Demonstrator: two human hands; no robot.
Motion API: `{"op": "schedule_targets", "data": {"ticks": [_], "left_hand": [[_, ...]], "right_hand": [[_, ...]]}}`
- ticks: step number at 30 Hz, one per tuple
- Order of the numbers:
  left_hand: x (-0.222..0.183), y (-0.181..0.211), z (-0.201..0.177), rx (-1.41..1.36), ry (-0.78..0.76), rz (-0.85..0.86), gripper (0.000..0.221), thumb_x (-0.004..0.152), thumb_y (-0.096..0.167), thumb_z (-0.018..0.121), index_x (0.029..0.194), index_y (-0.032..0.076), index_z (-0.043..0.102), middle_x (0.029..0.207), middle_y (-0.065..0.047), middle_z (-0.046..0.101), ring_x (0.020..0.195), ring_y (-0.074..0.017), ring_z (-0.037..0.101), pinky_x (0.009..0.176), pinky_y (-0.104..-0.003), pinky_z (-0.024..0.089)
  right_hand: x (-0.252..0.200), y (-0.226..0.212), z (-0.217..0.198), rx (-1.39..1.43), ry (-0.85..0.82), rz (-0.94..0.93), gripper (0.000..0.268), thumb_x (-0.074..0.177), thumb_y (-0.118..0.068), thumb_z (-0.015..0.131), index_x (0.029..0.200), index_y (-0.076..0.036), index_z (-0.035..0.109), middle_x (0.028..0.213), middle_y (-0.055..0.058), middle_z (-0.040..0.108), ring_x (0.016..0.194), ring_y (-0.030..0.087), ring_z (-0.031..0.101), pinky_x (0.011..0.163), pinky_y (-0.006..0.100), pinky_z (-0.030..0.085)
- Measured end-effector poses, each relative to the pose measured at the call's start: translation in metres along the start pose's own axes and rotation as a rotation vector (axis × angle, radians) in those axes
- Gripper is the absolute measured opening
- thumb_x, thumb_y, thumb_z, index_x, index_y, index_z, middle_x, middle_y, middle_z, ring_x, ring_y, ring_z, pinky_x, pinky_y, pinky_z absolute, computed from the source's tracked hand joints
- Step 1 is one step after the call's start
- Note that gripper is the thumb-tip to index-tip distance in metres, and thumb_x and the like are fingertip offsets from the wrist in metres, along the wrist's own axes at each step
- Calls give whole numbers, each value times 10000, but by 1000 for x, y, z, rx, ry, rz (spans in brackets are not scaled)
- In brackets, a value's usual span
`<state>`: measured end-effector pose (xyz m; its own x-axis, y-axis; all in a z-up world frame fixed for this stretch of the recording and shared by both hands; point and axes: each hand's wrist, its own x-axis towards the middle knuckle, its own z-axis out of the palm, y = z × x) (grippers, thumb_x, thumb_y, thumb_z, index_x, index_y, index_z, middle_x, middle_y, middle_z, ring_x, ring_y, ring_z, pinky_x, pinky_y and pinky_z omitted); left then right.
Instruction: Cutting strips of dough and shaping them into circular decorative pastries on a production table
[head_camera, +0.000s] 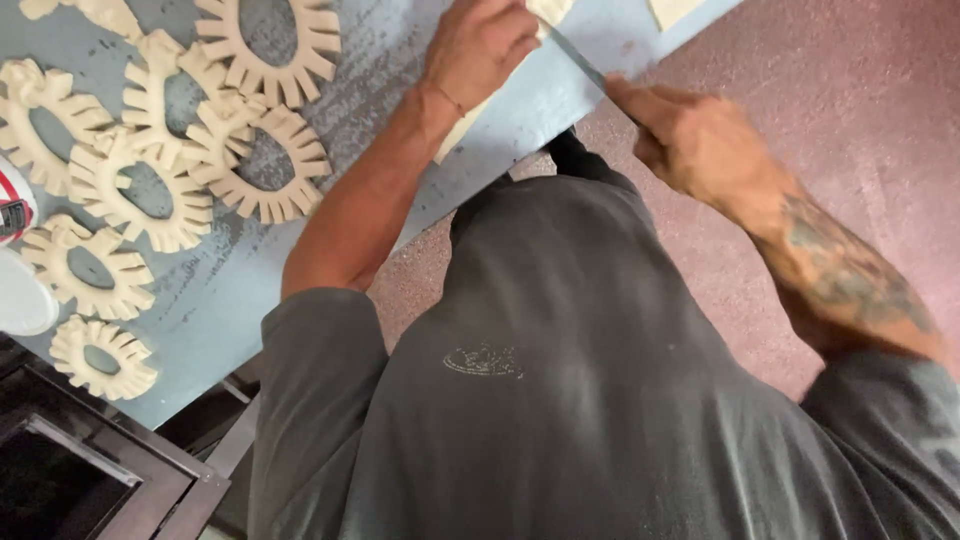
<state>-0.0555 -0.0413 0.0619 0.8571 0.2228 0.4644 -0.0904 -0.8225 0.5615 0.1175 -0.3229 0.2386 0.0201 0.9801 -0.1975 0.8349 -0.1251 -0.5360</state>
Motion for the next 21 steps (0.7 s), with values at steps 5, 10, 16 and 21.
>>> {"op": "schedule_targets", "data": {"ticks": [5, 10, 16, 21], "left_hand": [[-26, -5, 39, 354, -52, 65, 367, 1013, 110, 965, 1260, 53, 700, 1165, -105, 630, 878, -364, 647, 617, -543, 408], [-17, 29, -8, 269, -69, -19, 201, 965, -47, 774, 879, 62, 628, 956, -62, 559, 765, -246, 527, 535, -428, 337], [-38, 3, 19, 280, -104, -40, 177, 1123, 120, 821, 1285, 72, 768, 1353, -115, 644, 1135, -434, 662, 805, -591, 587], [-56, -15, 26, 329, -95, -16, 213, 1117, 115, 803, 1328, 117, 837, 1284, -150, 771, 995, -437, 741, 650, -588, 563]], "right_hand": [[8, 28, 54, -166, 27, 30, 779, 1056, -42, 665, 1821, -50, 523, 1094, 127, 735, 715, 411, 706, 543, 562, 578], [0, -8, 4, -4, -68, 73, 672, 1104, 40, 612, 1774, -4, 571, 1279, 196, 729, 816, 346, 675, 640, 469, 588], [18, -24, 19, -45, -31, 38, 694, 1058, 95, 621, 1749, 57, 573, 1250, 289, 786, 671, 386, 757, 545, 495, 640], [4, -23, 9, 17, -115, 94, 863, 958, 10, 605, 1813, -70, 515, 1445, 276, 768, 1101, 552, 744, 829, 619, 569]]}}
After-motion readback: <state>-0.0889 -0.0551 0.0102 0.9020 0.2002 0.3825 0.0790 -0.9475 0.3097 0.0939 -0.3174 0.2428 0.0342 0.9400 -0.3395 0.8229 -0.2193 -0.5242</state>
